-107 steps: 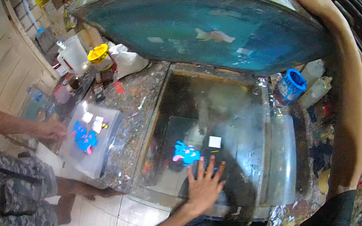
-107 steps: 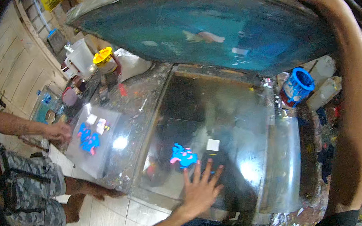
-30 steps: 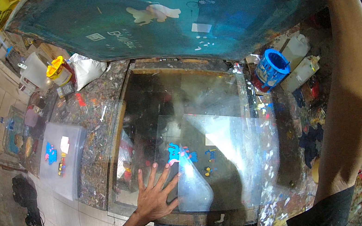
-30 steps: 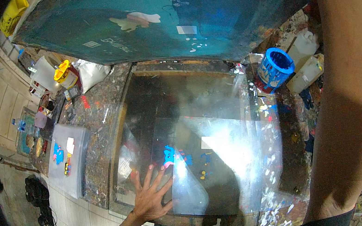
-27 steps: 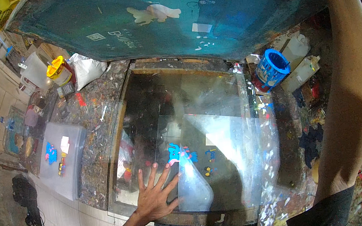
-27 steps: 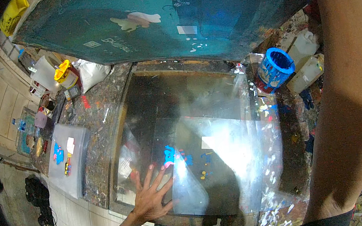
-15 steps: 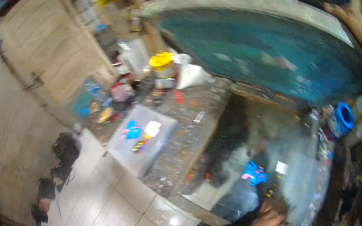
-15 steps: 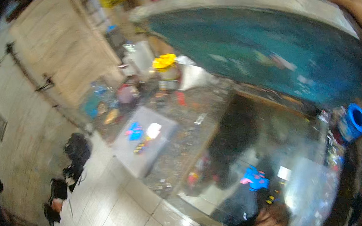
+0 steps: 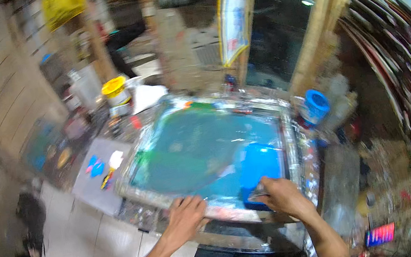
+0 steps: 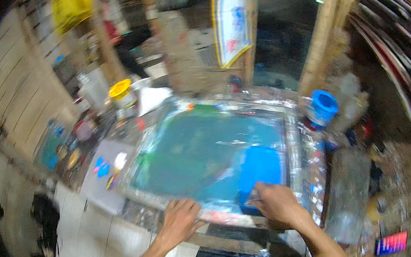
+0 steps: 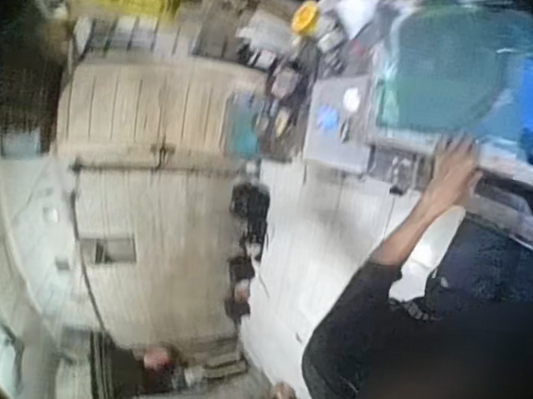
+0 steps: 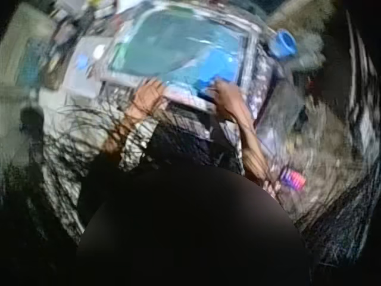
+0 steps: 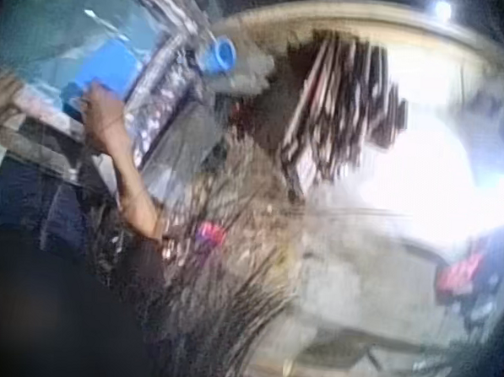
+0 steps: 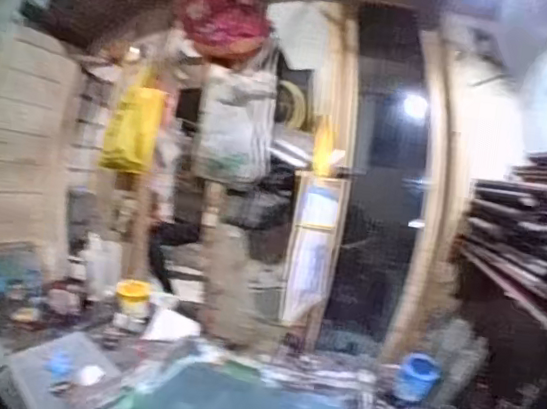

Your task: The person repeatedly wipes a screen printing frame with a blue squeegee, then opens the frame to place small colorful plastic pieces onto the mesh. The person closes the frame and repeats the wiping and opening cycle multiple times.

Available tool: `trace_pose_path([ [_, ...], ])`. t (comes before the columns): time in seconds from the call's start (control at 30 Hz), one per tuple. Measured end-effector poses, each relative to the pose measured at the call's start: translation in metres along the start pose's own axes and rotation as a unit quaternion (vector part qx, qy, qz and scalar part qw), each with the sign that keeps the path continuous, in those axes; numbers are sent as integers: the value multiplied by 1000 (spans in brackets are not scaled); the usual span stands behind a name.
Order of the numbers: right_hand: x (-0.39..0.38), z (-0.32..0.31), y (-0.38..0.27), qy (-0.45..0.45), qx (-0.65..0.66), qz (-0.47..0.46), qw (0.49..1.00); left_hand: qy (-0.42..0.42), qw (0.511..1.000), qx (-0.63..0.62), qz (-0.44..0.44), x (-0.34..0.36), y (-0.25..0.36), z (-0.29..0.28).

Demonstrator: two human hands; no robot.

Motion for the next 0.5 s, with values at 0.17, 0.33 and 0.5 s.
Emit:
trace_pose_path([
  [0.17, -12, 57, 5, -22, -54, 8, 998, -8, 999, -29, -23, -18, -17, 63],
  [0.33, 18, 29, 57, 151, -207, 7, 967, -18, 997, -66, -25, -18, -28, 68],
  [0.5, 37, 35, 96, -80, -85, 32, 993, -48, 993, -96, -56, -17, -31, 72],
])
Point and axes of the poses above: each hand's wrist, its own x-axis towards the middle knuckle, its own z-axis out of the palm, y = z × x, the point moved 10 cm from there along x, towards the middle knuckle, and after that the axes turned 10 degrees about -z, right-handed, at the moved point
